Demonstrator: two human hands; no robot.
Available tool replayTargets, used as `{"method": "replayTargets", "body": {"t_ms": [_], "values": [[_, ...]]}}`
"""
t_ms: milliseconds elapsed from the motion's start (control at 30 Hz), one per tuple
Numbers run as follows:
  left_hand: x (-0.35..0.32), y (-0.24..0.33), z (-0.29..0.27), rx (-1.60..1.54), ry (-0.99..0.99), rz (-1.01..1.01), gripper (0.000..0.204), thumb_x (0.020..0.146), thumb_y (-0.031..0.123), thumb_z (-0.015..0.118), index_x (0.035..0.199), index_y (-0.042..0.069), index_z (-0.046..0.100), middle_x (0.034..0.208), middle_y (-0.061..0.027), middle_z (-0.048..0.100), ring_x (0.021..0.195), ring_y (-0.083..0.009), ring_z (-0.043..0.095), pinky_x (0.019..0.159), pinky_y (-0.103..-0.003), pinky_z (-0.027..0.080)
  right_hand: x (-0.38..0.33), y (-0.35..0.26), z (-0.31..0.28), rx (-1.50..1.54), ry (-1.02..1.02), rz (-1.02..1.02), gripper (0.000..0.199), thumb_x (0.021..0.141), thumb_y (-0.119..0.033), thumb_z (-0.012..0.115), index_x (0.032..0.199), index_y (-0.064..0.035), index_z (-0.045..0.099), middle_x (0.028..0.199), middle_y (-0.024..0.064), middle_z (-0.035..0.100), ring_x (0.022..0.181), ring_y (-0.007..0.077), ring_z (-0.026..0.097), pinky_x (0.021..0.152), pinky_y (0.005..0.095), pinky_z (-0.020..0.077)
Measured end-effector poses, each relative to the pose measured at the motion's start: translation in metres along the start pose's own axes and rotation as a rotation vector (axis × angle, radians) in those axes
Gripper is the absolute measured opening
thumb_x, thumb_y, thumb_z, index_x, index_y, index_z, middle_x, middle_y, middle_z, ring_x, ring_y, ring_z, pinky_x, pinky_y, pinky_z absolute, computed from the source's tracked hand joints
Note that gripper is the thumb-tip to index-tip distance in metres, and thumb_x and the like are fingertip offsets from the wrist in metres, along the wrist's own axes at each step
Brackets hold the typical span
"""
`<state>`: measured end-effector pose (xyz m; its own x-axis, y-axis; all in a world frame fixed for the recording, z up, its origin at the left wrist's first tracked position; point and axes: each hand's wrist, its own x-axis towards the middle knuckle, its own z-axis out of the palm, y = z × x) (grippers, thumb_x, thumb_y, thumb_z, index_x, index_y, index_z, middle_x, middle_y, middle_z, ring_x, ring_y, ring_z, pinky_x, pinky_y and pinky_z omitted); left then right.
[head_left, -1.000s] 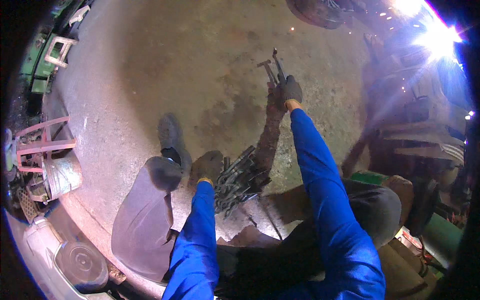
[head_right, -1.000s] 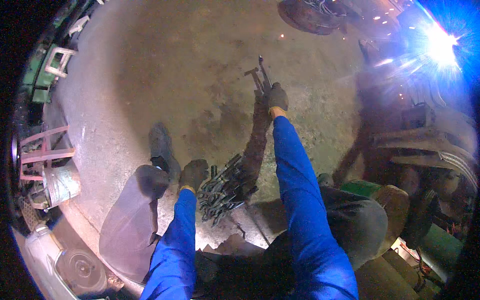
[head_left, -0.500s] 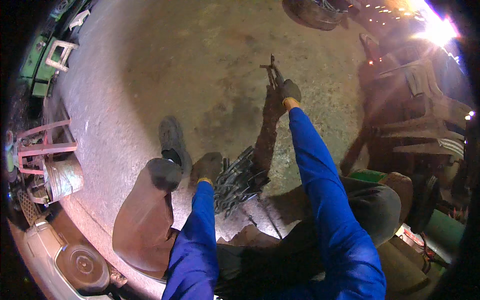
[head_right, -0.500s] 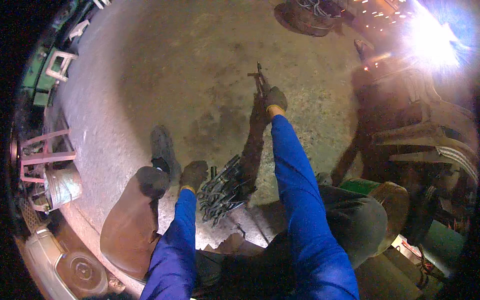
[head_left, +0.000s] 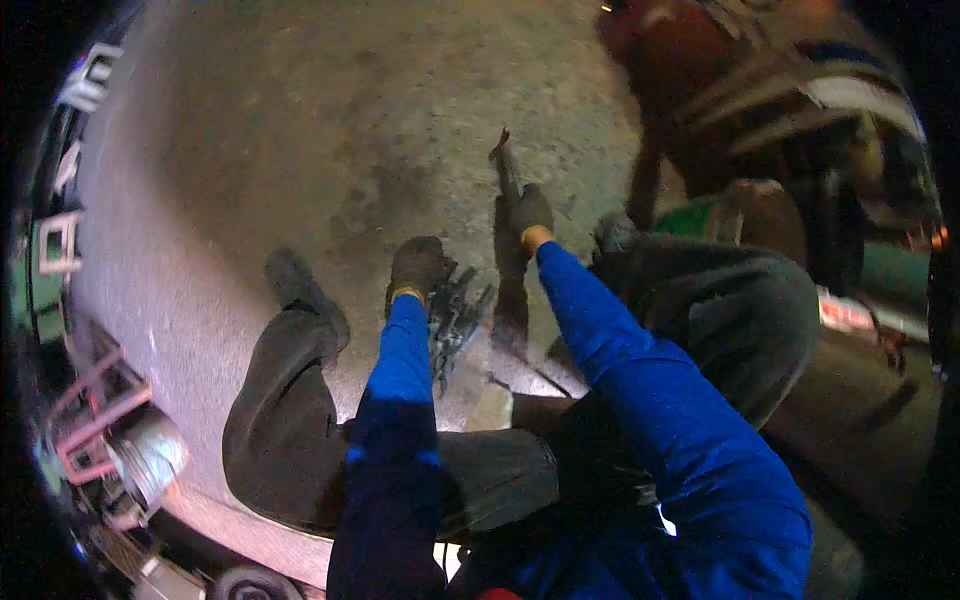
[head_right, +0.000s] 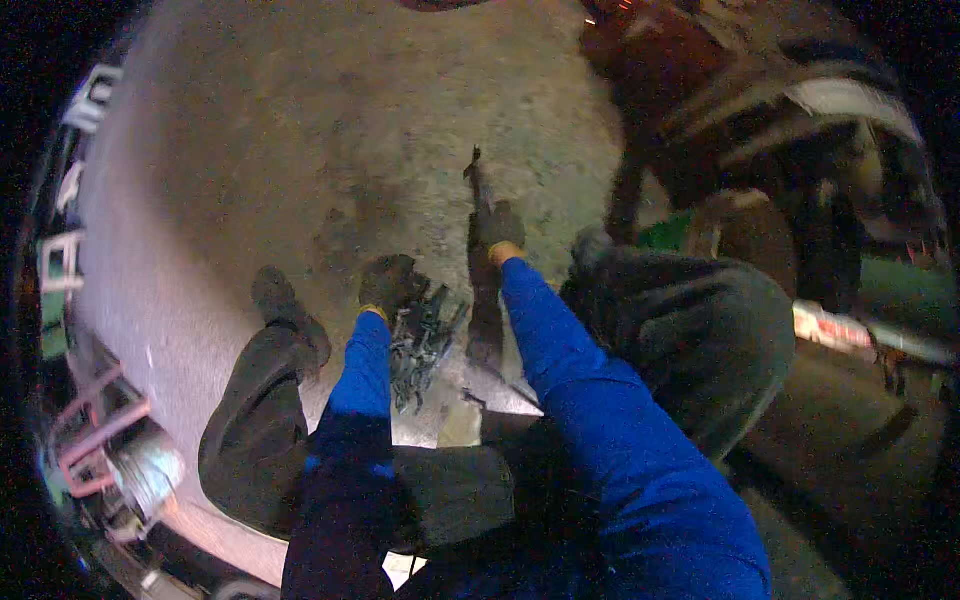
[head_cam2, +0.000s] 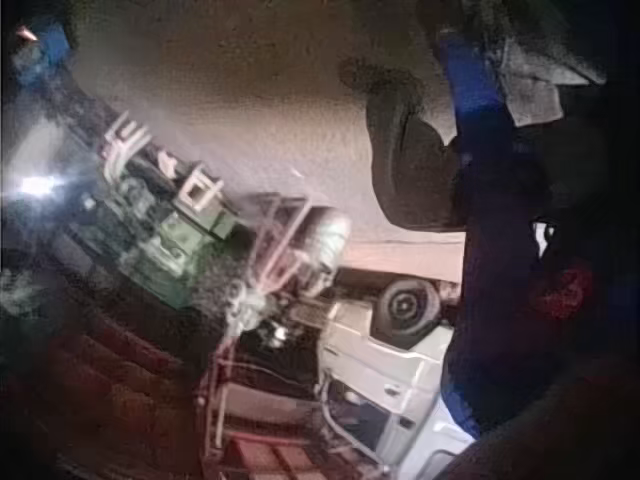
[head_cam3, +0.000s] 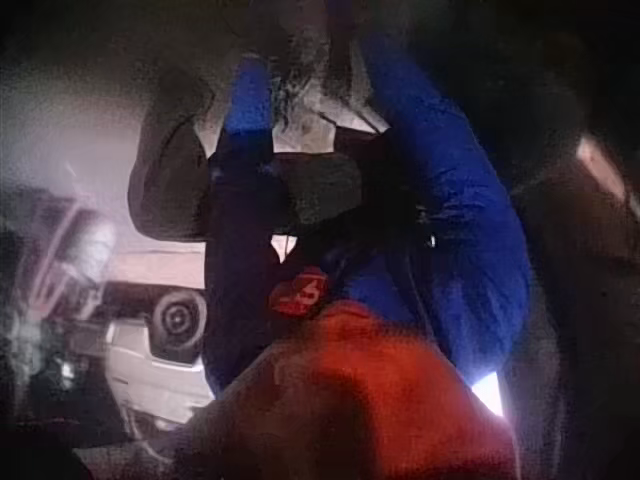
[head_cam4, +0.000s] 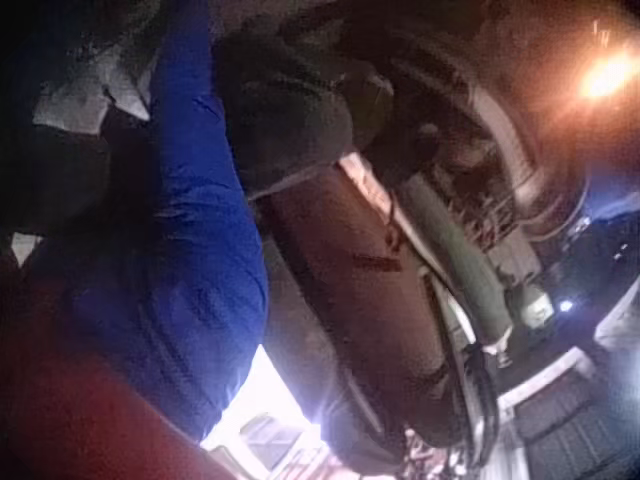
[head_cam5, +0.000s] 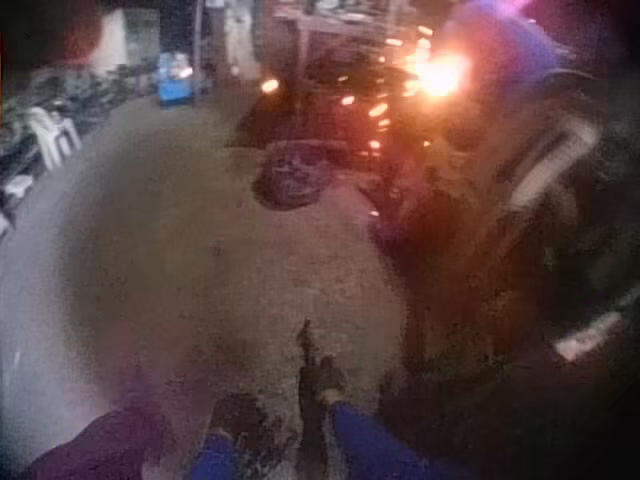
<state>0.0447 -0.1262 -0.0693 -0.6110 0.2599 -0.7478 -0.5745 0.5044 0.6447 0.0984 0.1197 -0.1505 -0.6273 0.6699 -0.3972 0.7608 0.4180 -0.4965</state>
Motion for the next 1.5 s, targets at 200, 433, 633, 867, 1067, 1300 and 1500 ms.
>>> {"method": "replayTargets", "body": {"t_ms": [200,433,633,867,1067,1300,1500], "values": [[0.044,-0.054,0.030,0.568,0.038,0.484,0.035,0.090,0.030,0.068,0.112,0.004,0.075,0.109,-0.0206,0.077,0.099,-0.0359,0.075,0.090,-0.045,0.058,-0.124,0.038,-0.002,0.144,-0.086,0.165,0.071,0.091,-0.058,0.067,0.129,0.0012,0.058,0.115,0.0334,0.070,0.110,0.0522,0.068,0.094,0.0569,0.0536],[0.031,-0.056,0.066,0.798,0.052,0.418,0.051,0.091,0.044,0.060,0.114,0.002,0.077,0.119,-0.0257,0.074,0.113,-0.0437,0.070,0.100,-0.050,0.054,-0.176,0.097,-0.003,0.117,-0.167,0.224,0.066,0.092,-0.058,0.065,0.125,-0.0009,0.060,0.117,0.0326,0.070,0.110,0.0505,0.068,0.093,0.0565,0.0540],[0.017,-0.063,0.053,0.960,0.094,0.505,0.024,0.093,0.026,0.060,0.093,0.006,0.073,0.109,-0.0223,0.074,0.104,-0.0438,0.070,0.096,-0.050,0.055,-0.163,0.093,0.003,0.114,-0.118,0.159,0.056,0.089,-0.046,0.070,0.123,-0.0037,0.060,0.116,0.0314,0.071,0.110,0.0505,0.068,0.093,0.0564,0.0543],[-0.018,-0.045,0.037,1.106,0.096,0.650,0.026,0.094,0.032,0.061,0.097,0.007,0.070,0.111,-0.0245,0.073,0.105,-0.0467,0.069,0.095,-0.054,0.054,-0.179,0.094,-0.013,0.127,-0.096,0.161,0.054,0.089,-0.044,0.069,0.123,-0.0033,0.060,0.113,0.0303,0.071,0.107,0.0486,0.069,0.091,0.0564,0.0545],[-0.014,-0.042,0.023,1.051,0.211,0.691,0.040,0.087,0.045,0.070,0.104,0.009,0.078,0.117,-0.0251,0.073,0.110,-0.0452,0.069,0.094,-0.052,0.055,-0.219,0.077,-0.049,0.101,-0.205,-0.084,0.045,0.094,-0.043,0.062,0.121,-0.0072,0.061,0.110,0.0272,0.073,0.103,0.0480,0.070,0.088,0.0554,0.0542],[-0.004,-0.052,0.028,1.022,0.197,0.712,0.026,0.093,0.030,0.061,0.089,0.005,0.068,0.097,-0.0257,0.071,0.098,-0.0467,0.067,0.088,-0.055,0.053,-0.211,0.099,-0.039,0.103,-0.183,-0.059,0.042,0.092,-0.038,0.065,0.120,-0.0076,0.062,0.106,0.0263,0.073,0.102,0.0468,0.071,0.086,0.0545,0.0543],[-0.017,-0.032,0.045,1.133,0.134,0.774,0.033,0.084,0.043,0.079,0.094,0.011,0.073,0.108,-0.0211,0.074,0.102,-0.0442,0.069,0.091,-0.052,0.056,-0.203,0.131,-0.023,0.002,-0.110,-0.103,0.043,0.089,-0.031,0.067,0.124,-0.0064,0.064,0.109,0.0232,0.074,0.103,0.0454,0.071,0.089,0.0541,0.0551]]}}
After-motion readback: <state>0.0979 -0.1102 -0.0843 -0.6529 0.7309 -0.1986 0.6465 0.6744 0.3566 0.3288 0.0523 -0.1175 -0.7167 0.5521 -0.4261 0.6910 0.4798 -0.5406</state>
